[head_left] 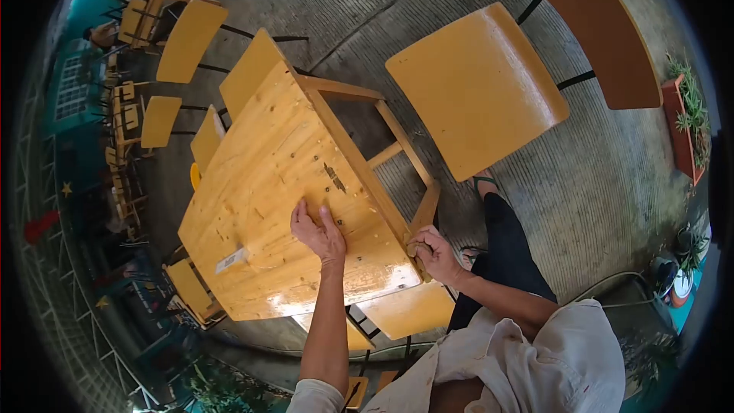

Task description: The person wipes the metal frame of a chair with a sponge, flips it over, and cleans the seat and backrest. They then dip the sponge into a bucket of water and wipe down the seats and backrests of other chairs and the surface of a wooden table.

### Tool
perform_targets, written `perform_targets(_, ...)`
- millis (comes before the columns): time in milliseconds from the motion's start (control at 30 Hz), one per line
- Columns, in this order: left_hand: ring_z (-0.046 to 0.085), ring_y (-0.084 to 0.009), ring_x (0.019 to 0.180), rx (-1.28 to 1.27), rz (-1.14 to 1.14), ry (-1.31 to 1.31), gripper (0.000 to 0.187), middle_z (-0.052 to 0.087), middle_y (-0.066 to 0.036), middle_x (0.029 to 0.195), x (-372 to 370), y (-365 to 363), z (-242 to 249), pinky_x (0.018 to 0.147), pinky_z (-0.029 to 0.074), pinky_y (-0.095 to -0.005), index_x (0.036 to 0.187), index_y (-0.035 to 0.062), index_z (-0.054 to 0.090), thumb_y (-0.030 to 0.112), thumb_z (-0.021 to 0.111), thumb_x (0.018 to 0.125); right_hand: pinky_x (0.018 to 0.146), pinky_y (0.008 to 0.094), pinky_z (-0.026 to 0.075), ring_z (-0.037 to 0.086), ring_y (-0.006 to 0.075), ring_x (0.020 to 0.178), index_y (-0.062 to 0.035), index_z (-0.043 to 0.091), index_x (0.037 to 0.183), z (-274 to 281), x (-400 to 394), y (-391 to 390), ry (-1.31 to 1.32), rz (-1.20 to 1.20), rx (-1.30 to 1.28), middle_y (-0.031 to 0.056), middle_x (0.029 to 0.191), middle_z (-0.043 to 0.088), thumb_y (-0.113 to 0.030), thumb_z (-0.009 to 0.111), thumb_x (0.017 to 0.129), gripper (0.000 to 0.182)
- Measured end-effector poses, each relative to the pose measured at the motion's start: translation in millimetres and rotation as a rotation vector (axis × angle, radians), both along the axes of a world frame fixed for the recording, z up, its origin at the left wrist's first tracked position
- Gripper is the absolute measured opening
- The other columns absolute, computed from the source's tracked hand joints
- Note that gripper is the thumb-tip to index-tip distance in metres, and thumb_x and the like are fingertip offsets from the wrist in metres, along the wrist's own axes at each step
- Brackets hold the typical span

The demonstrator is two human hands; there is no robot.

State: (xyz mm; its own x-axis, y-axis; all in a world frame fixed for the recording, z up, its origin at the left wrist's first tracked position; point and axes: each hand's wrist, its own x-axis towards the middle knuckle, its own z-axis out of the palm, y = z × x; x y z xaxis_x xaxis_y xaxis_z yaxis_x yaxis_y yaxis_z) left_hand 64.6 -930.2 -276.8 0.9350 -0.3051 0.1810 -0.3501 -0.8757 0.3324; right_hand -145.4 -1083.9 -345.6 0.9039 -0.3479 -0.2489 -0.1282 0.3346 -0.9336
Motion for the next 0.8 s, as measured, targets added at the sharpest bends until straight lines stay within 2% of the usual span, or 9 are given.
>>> perform_targets(67,0.041,-0.0383,0.125,0.091,0.116,-0.097,0.049,0.047,-0.025,0.135,-2.2,-7.5,-5.8,0.108,0.032,-0.0488,0.137,-0.0049,0.050,0.028,0.057,0.101,0.090,0.0285,0.044,0.057,0.0240,0.100,0.0029,0.063,0.102,-3.0,35.9,-4.0,0.009,-0.016,-0.004,0.0126,0.105,0.055,0.007,0.060,0.087,0.016)
perform_targets(267,0.039,-0.0380,0.125,0.090,0.136,-0.053,0.050,0.044,-0.025,0.134,-1.3,-17.2,1.1,0.108,0.030,-0.0494,0.133,-0.0090,0.047,0.028,0.055,0.101,0.089,0.0299,0.046,0.058,0.0280,0.097,0.0010,0.065,0.102,-21.5,233.4,-39.3,-0.153,-0.205,-0.022,0.0132,0.101,0.055,0.006,0.062,0.086,0.017)
perform_targets(333,0.038,-0.0382,0.124,0.102,0.144,-0.022,0.050,0.042,-0.025,0.134,-2.0,-17.2,2.0,0.108,0.029,-0.0500,0.133,-0.0091,0.046,0.029,0.054,0.101,0.091,0.0276,0.043,0.055,0.0238,0.101,0.0007,0.064,0.104,-27.7,309.8,-49.6,-0.221,-0.223,0.020,0.0114,0.104,0.054,0.004,0.061,0.089,0.015)
perform_targets(500,0.037,-0.0371,0.125,0.051,0.160,0.006,0.050,0.038,-0.025,0.136,1.4,-15.0,-2.8,0.108,0.028,-0.0502,0.133,-0.0089,0.045,0.029,0.053,0.101,0.094,0.0320,0.045,0.056,0.0273,0.104,-0.0023,0.066,0.104,-33.4,468.6,-78.5,-0.191,-0.357,-0.070,0.0134,0.106,0.055,-0.006,0.065,0.091,0.014)
perform_targets(567,0.036,-0.0366,0.125,0.072,0.176,0.026,0.050,0.037,-0.025,0.136,-2.9,-10.0,-1.2,0.108,0.028,-0.0502,0.133,-0.0087,0.044,0.029,0.053,0.101,0.095,0.0337,0.045,0.056,0.0279,0.105,-0.0027,0.065,0.105,-47.3,485.0,-81.0,-0.125,-0.365,-0.091,0.0141,0.108,0.055,-0.009,0.066,0.091,0.015)
perform_targets(633,0.032,-0.0361,0.128,0.082,0.165,0.033,0.053,0.034,-0.025,0.137,-1.0,-12.3,0.0,0.111,0.029,-0.0483,0.136,-0.0088,0.042,0.032,0.050,0.103,0.100,0.0400,0.044,0.054,0.0353,0.110,-0.0049,0.062,0.111,-45.8,481.5,-80.9,0.016,-0.322,0.006,0.0189,0.114,0.054,-0.013,0.069,0.088,0.026)
perform_targets(733,0.032,-0.0357,0.128,0.077,0.181,0.042,0.052,0.035,-0.025,0.137,-1.0,-13.2,-0.8,0.110,0.030,-0.0479,0.136,-0.0091,0.042,0.031,0.050,0.103,0.099,0.0362,0.043,0.053,0.0305,0.111,-0.0055,0.056,0.115,-45.5,432.0,-75.8,-0.047,-0.190,-0.111,0.0158,0.116,0.051,-0.015,0.066,0.093,0.026)
perform_targets(800,0.033,-0.0358,0.128,0.089,0.176,0.031,0.051,0.036,-0.025,0.137,1.7,-14.5,-2.5,0.110,0.030,-0.0479,0.136,-0.0092,0.042,0.030,0.050,0.103,0.100,0.0356,0.042,0.052,0.0302,0.110,-0.0049,0.054,0.114,-47.5,384.6,-70.3,-0.015,-0.127,-0.088,0.0154,0.114,0.051,-0.017,0.065,0.093,0.027)
